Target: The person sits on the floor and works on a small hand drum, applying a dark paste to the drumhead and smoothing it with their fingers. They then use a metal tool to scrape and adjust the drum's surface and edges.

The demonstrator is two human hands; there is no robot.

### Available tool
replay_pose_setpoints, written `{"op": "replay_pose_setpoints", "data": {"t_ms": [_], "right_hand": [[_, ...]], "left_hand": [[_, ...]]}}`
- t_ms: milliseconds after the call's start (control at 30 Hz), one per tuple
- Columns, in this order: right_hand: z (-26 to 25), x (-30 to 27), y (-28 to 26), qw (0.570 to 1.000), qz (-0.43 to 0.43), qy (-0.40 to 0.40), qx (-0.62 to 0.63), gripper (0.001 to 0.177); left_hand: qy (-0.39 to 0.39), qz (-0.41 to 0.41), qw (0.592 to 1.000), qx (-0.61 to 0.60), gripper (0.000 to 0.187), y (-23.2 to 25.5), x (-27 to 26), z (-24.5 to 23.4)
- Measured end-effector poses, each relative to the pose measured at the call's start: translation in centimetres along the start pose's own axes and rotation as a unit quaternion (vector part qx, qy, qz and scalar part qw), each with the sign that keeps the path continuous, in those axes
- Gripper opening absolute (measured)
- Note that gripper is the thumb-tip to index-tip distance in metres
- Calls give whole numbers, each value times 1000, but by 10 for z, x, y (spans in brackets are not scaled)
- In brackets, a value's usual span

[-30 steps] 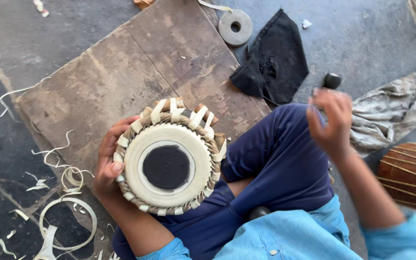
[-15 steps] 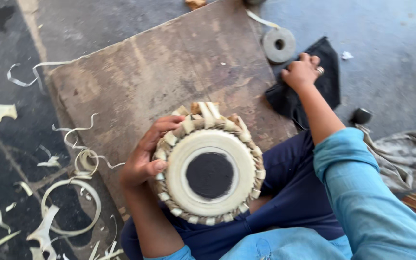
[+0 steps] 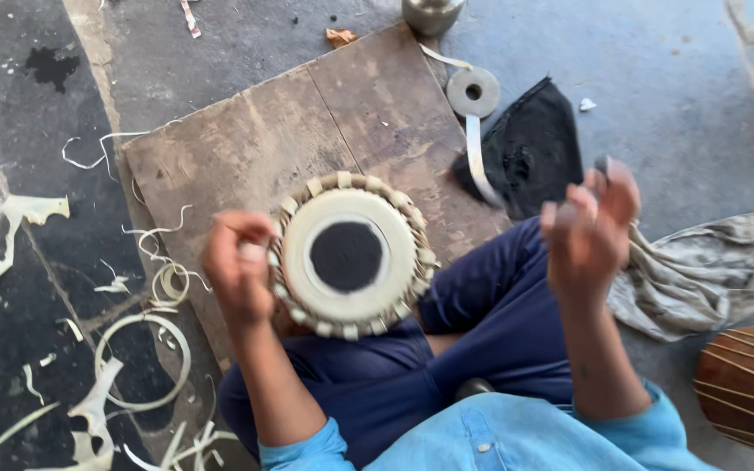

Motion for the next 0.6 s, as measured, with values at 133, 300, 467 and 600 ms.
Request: {"op": "replay_pose_setpoints", "data": {"t_ms": [133,300,467,600], "right_hand": [[-31,-21,-107,980,-196,-32,-25,10],[-31,-67,-150,950,-305,-46,54,22],[-48,-84,-150,942,-244,-223,62,23],[-48,-73,-113,807,184,-244,505,70]], "left_hand": [[-123,-5,973,194,40,66,-99,74],[-178,-210,944,-181,80,62,-168,167],[-94,-241,928,-269,35,46,-198,160],[-53,1,998,22,19,72,-203,131]]}}
Point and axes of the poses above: each hand's wrist, its own x-axis towards the middle knuckle, its own z-axis out of the palm, y = z × x, the point moved 3 cm from there along x, towards the middle knuckle, and after that the axes turned 8 degrees about -z, right-handed, at the moved point
